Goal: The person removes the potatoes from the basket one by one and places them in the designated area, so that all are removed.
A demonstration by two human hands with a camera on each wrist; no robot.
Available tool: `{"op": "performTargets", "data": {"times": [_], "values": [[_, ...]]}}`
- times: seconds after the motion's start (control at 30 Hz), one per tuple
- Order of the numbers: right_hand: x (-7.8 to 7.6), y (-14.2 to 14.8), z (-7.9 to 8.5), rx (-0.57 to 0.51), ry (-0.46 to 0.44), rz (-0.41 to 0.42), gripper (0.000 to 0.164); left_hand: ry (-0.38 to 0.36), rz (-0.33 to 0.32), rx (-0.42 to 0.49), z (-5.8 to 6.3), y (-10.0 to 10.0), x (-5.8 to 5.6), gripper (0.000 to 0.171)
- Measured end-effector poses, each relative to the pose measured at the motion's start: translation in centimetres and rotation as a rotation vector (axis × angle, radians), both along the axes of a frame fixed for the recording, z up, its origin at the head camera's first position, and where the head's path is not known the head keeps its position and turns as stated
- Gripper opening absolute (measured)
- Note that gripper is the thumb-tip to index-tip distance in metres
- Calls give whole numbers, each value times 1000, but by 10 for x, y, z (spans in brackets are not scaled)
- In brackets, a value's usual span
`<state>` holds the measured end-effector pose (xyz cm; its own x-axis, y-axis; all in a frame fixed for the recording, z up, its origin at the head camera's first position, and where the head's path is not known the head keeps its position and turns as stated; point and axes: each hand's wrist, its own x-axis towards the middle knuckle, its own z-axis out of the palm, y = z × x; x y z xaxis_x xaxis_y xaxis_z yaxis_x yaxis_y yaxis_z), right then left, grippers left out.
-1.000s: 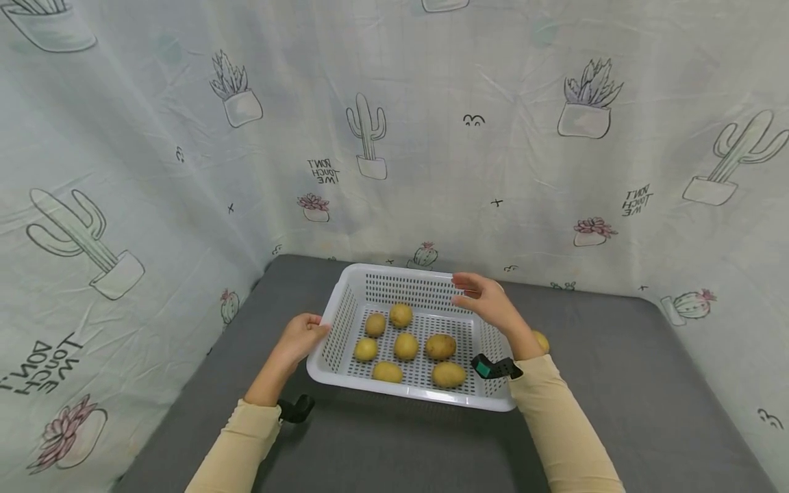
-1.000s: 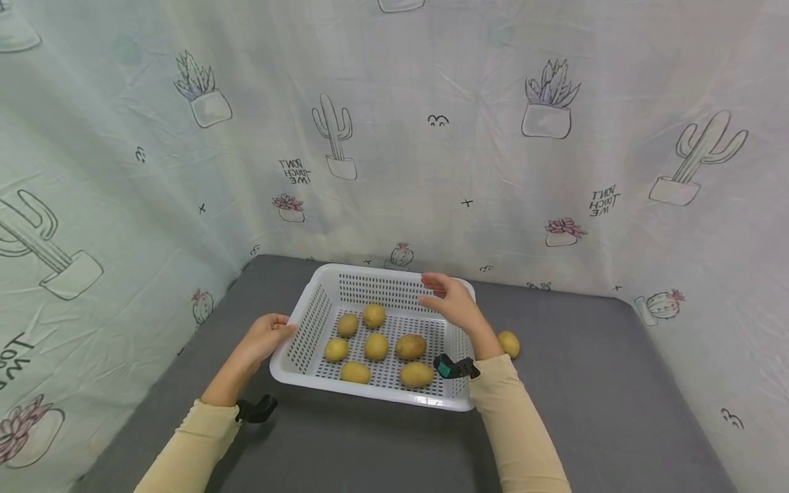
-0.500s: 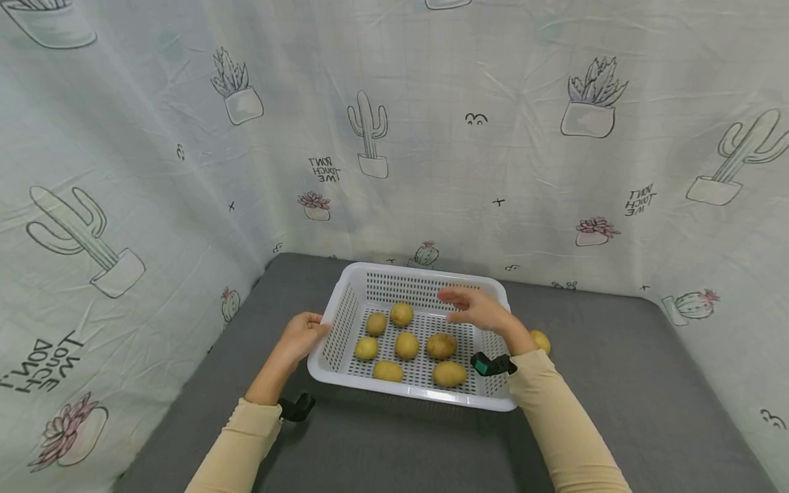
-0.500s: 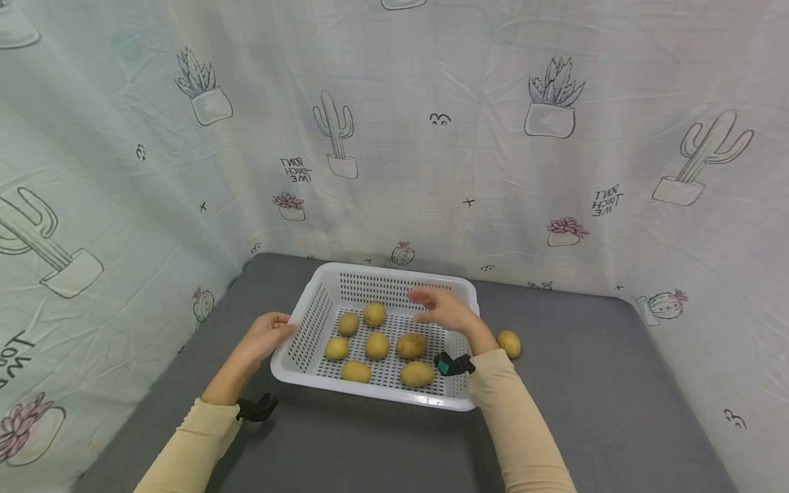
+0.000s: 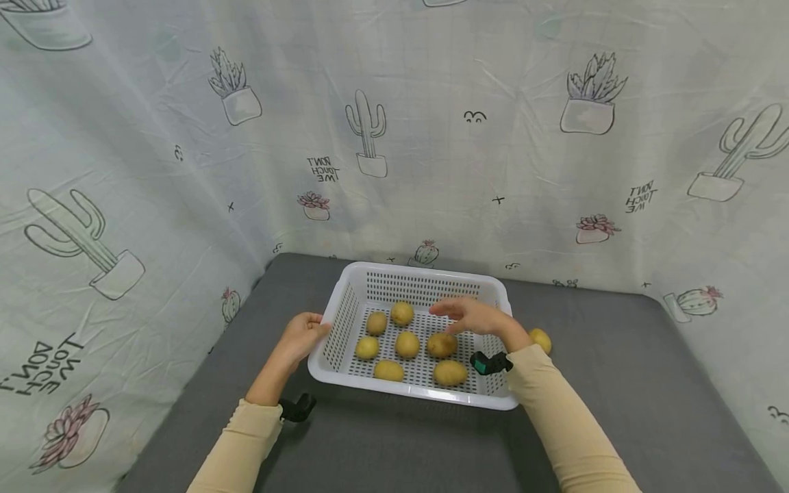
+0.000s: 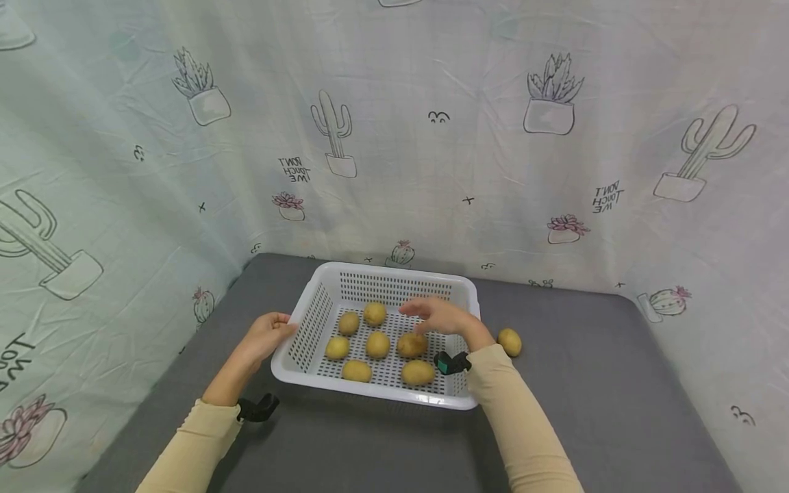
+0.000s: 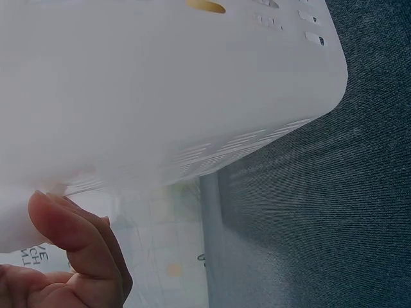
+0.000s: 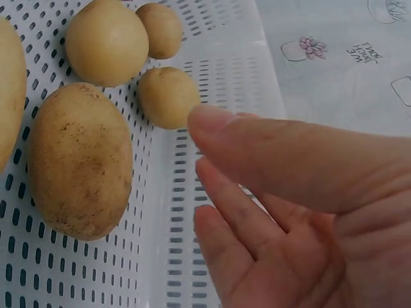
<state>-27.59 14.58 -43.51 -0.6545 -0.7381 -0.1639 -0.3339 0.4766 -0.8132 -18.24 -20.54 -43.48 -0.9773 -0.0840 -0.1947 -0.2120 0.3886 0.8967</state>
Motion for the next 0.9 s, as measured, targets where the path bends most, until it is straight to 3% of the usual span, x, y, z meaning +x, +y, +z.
{"op": "performTargets", "data": {"times": [0.33,0.63,0.9], "values": [[-4,-1,-9,97,-13,81,50,-3,1,-5,0,0,2,35],[-5,-4,-14,129,-105,115,57,4,-1,-3,1,0,2,34],[-5,-7,-14,210,-41,198,62,-3,1,-8,0,-1,2,35]]}}
